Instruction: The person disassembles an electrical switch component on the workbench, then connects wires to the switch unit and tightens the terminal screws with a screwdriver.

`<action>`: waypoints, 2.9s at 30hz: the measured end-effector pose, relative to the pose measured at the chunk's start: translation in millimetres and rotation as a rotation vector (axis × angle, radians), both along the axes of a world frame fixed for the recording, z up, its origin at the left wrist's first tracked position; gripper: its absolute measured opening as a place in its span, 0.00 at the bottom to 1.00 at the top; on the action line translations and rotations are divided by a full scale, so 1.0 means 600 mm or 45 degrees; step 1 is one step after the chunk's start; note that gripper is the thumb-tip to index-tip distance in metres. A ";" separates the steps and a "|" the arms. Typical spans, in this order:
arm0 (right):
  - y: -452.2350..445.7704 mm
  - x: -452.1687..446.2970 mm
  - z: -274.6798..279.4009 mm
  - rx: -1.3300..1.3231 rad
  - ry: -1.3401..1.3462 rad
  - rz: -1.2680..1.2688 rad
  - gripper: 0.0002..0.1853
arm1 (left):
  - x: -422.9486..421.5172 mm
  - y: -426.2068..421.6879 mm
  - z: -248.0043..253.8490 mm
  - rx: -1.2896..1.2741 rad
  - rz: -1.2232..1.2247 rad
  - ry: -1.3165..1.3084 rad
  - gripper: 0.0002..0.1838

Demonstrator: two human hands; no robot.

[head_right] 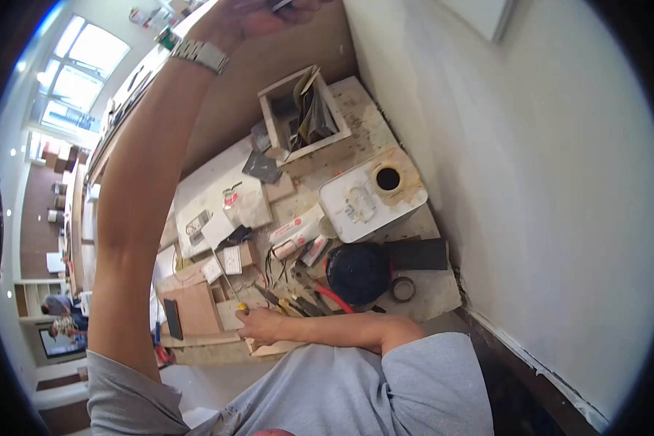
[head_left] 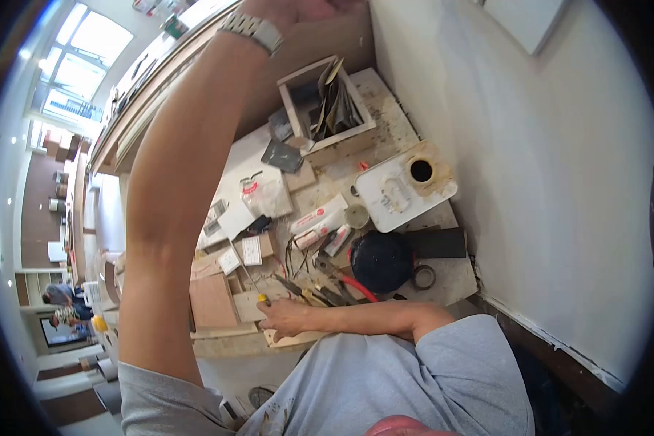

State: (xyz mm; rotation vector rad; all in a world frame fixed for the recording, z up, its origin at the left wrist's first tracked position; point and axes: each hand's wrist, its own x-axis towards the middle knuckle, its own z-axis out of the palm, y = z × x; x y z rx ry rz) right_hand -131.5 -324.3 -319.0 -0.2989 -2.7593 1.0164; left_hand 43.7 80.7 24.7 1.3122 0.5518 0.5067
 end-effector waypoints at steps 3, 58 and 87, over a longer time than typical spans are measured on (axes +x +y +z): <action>-0.008 -0.018 -0.038 -0.200 0.060 -0.120 0.33 | -0.013 0.005 -0.001 -0.059 -0.012 -0.070 0.13; 0.195 0.634 0.420 0.828 0.976 -1.848 0.16 | -0.045 0.077 0.014 0.278 -0.089 0.019 0.23; 0.165 0.644 0.488 0.836 0.699 -1.714 0.25 | -0.046 0.068 0.031 0.379 -0.119 0.095 0.23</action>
